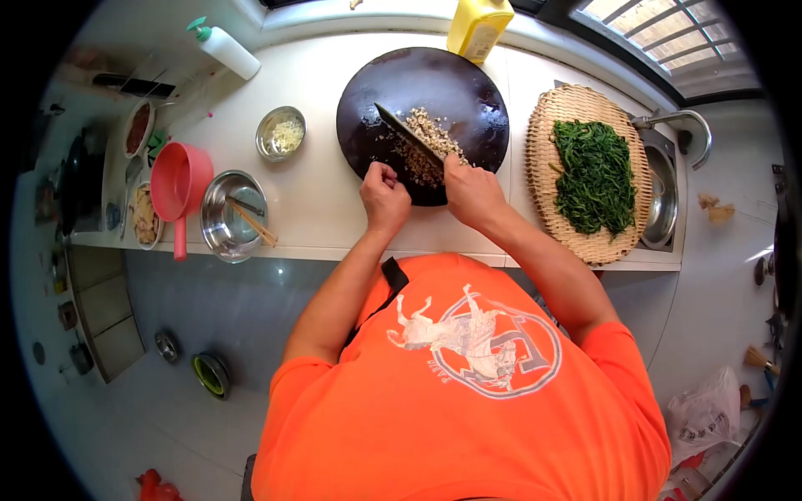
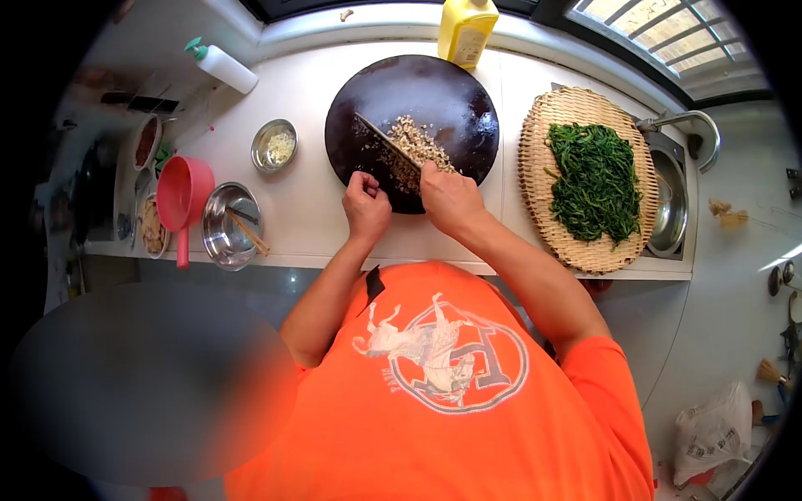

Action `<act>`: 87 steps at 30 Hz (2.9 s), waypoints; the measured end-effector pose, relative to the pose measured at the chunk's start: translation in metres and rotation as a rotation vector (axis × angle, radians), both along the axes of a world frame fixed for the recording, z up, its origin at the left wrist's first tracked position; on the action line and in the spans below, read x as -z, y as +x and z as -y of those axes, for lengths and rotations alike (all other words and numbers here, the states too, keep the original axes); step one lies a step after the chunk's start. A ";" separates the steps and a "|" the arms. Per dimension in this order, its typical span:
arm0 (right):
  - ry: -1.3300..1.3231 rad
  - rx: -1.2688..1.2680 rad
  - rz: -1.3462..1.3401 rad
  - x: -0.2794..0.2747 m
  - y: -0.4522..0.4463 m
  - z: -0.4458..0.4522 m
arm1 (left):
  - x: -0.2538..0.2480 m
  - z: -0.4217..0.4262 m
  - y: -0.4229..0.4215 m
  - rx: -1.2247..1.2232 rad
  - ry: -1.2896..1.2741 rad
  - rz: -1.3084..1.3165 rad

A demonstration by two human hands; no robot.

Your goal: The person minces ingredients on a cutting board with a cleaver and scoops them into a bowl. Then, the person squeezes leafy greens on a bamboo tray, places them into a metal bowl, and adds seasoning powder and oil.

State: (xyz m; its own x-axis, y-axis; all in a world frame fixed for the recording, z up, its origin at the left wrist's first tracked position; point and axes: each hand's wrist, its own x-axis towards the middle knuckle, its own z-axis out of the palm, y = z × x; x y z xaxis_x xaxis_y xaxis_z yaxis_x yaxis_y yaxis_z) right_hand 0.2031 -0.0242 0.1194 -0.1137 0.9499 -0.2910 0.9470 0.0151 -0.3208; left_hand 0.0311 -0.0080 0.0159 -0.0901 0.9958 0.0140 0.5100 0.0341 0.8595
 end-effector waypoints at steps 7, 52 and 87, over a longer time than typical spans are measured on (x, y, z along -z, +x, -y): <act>0.009 0.018 -0.036 0.000 0.005 -0.001 | 0.003 -0.010 0.003 0.031 0.127 0.044; -0.008 0.090 -0.052 -0.002 -0.006 0.004 | 0.000 -0.023 -0.015 0.063 0.134 0.035; 0.032 -0.001 0.061 0.007 -0.011 0.005 | -0.001 0.009 -0.011 -0.003 0.339 0.080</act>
State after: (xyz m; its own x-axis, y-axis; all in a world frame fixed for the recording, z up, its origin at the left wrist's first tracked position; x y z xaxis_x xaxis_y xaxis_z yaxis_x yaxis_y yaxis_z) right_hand 0.1918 -0.0297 0.1125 -0.0978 0.9588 -0.2666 0.9649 0.0257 -0.2615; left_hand 0.0199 -0.0173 0.0167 -0.1071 0.9356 0.3364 0.4411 -0.2585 0.8594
